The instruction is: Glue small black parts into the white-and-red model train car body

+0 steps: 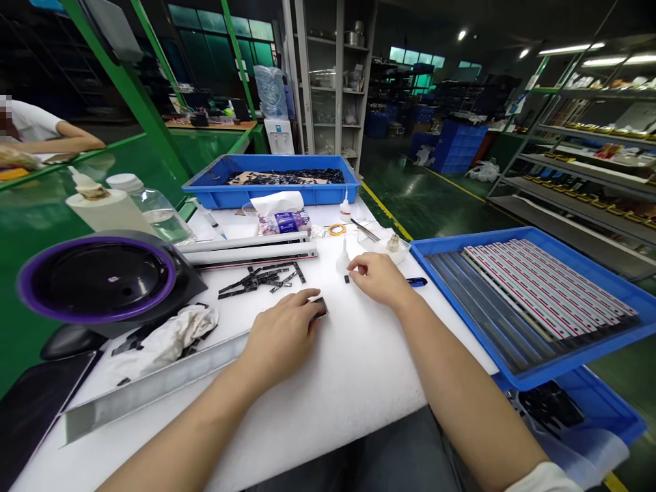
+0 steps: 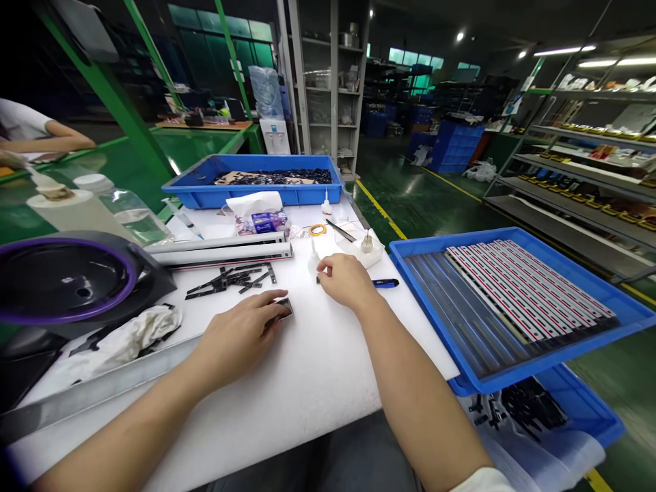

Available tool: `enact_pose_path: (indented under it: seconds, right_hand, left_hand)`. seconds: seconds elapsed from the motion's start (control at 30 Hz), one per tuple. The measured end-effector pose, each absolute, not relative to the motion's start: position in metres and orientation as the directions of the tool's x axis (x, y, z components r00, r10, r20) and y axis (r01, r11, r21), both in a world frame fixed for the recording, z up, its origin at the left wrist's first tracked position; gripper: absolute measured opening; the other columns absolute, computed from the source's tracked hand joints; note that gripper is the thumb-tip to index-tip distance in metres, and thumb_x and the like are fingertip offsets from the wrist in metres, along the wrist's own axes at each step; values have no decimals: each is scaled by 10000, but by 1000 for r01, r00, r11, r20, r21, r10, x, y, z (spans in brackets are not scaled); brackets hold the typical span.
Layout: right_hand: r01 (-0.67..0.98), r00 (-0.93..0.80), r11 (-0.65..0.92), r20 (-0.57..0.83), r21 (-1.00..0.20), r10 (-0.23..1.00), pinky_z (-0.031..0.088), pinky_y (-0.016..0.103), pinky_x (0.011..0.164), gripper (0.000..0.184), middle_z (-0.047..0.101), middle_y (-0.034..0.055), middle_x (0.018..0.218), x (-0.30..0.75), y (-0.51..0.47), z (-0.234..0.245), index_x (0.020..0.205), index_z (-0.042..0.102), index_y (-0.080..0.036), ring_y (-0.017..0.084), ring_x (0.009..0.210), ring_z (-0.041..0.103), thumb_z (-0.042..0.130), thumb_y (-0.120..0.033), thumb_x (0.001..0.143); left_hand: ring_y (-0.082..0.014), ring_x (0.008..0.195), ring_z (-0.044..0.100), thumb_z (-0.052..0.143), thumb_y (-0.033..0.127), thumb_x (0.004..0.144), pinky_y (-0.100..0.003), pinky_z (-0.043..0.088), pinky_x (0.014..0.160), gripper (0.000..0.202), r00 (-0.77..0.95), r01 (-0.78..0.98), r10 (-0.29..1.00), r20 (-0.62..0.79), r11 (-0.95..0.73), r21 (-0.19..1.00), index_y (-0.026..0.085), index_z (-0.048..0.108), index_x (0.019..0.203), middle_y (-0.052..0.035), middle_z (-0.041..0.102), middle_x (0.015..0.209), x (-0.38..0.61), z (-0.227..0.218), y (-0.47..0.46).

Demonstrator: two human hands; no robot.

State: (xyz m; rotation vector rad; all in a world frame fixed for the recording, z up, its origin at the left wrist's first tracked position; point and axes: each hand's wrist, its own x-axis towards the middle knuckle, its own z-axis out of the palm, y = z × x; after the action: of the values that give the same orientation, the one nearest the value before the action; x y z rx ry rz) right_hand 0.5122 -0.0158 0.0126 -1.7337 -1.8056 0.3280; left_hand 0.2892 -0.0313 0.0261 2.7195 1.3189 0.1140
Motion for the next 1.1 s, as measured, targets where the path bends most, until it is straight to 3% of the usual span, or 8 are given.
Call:
enact_pose_path:
  seconds: [0.23, 0.4, 0.67, 0.83, 1.1]
  right_hand:
    - [925, 82, -22, 143, -379, 986, 404, 280, 755, 213, 702, 41, 960, 506, -13, 8, 880, 753, -234, 170, 850, 610, 544, -246, 844]
    - [935, 134, -90, 109, -344, 985, 405, 297, 702, 205, 718, 53, 930, 500, -11, 7, 861, 753, -241, 203, 857, 617, 600, -377, 842]
    - [930, 176, -145, 64, -337, 982, 426, 311, 717, 223, 732, 49, 972, 498, -11, 6, 931, 751, -255, 224, 892, 640, 621, -389, 808]
    - [925, 193, -162, 58, -344, 980, 440, 309, 716, 278, 731, 66, 972, 496, -10, 4, 920, 748, -249, 219, 875, 647, 580, -457, 842]
    - [913, 232, -206, 33, -351, 972, 457, 325, 748, 202, 730, 72, 949, 496, -5, 0, 906, 745, -261, 237, 913, 648, 608, -382, 820]
  left_hand:
    - [-279, 1186, 573, 364, 213, 924, -429, 574, 759, 366, 644, 751, 763, 60, -645, 140, 266, 700, 1059, -21, 581, 1371, 289, 21, -35]
    - [-299, 1228, 548, 446, 249, 902, -490, 543, 898, 292, 644, 751, 759, 93, -651, 115, 203, 684, 1065, -72, 557, 1401, 288, 19, -39]
    - [-323, 1312, 462, 537, 338, 839, -491, 462, 1008, 358, 754, 646, 646, 120, -762, 44, 118, 656, 1096, -171, 418, 1503, 299, 14, -56]
    - [-307, 1389, 371, 524, 306, 840, -470, 415, 1073, 326, 788, 597, 597, 150, -800, 50, 121, 656, 1074, -166, 365, 1536, 300, 15, -65]
    - [-315, 1271, 502, 460, 273, 882, -506, 483, 965, 310, 784, 599, 590, 192, -801, 14, 141, 697, 1031, -137, 550, 1398, 293, 22, -61]
